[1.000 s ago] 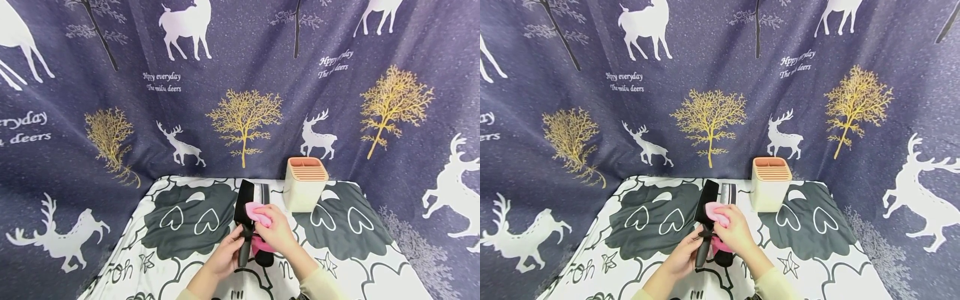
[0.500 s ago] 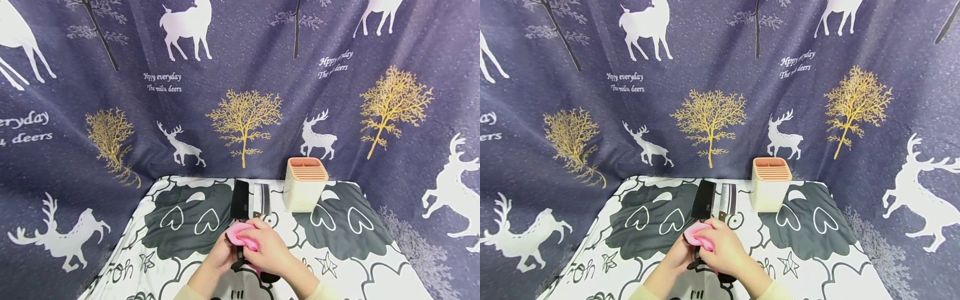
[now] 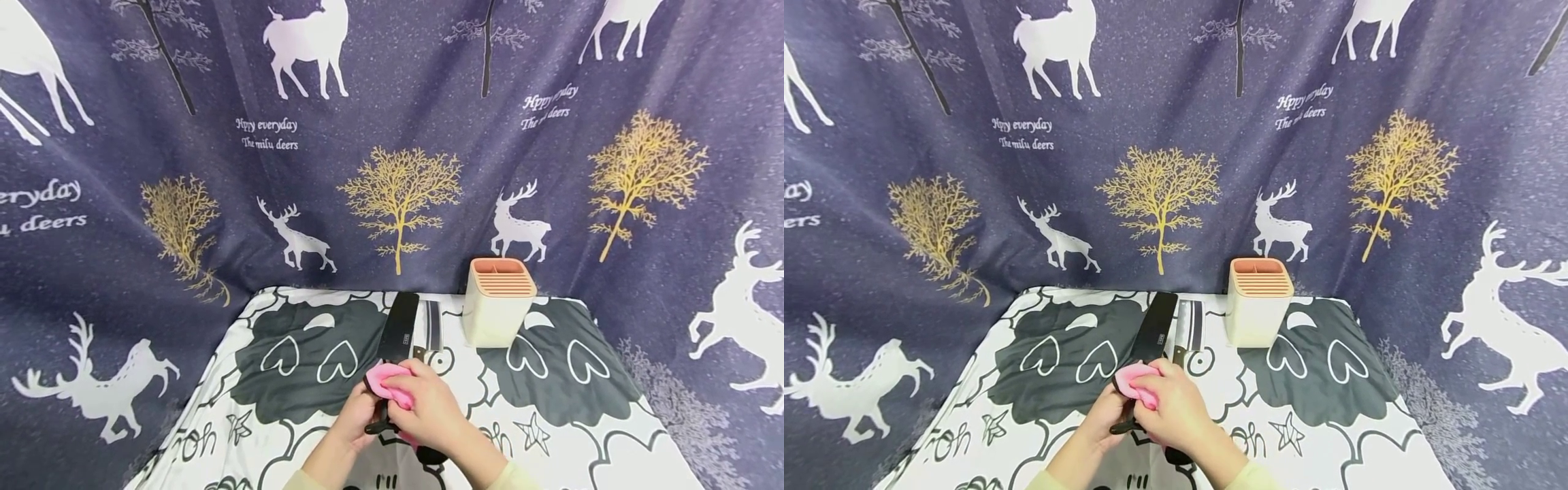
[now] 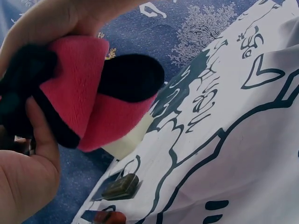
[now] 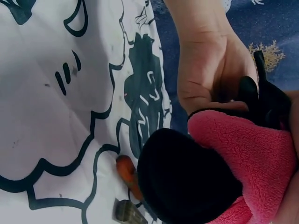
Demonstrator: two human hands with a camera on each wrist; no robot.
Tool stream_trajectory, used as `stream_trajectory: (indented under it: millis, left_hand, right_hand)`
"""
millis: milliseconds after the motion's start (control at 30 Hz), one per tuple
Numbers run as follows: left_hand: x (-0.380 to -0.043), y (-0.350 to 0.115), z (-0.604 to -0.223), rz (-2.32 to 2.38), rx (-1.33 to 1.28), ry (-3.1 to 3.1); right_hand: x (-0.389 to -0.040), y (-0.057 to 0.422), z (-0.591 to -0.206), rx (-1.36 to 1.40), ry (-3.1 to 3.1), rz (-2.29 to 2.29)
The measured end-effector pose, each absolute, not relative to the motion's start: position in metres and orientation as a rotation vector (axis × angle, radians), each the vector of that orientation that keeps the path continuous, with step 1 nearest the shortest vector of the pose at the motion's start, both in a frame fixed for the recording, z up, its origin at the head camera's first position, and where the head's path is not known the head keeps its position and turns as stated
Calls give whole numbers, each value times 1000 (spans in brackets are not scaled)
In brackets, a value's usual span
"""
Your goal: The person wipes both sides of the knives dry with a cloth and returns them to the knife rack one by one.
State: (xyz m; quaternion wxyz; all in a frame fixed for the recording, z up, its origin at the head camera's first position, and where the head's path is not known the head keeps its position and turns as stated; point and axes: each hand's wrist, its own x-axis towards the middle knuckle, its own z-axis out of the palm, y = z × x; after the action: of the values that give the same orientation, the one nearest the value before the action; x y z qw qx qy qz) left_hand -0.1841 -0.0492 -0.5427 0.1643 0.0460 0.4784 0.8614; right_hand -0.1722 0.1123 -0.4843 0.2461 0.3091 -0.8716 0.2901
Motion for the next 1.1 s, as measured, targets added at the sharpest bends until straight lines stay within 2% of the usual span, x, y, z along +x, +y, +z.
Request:
stream_trajectory:
  millis: [200, 600, 1100]
  left_hand:
    - [-182, -48, -540, 2436, 28, 1396]
    - [-180, -56, -547, 2434, 307, 1211]
    - [-177, -56, -543, 2353, 215, 1365]
  right_hand:
    - [-175, 112, -489, 815, -2373, 778]
    - [-183, 118, -492, 736, -2405, 838]
    - [-194, 125, -492, 711, -2467, 924]
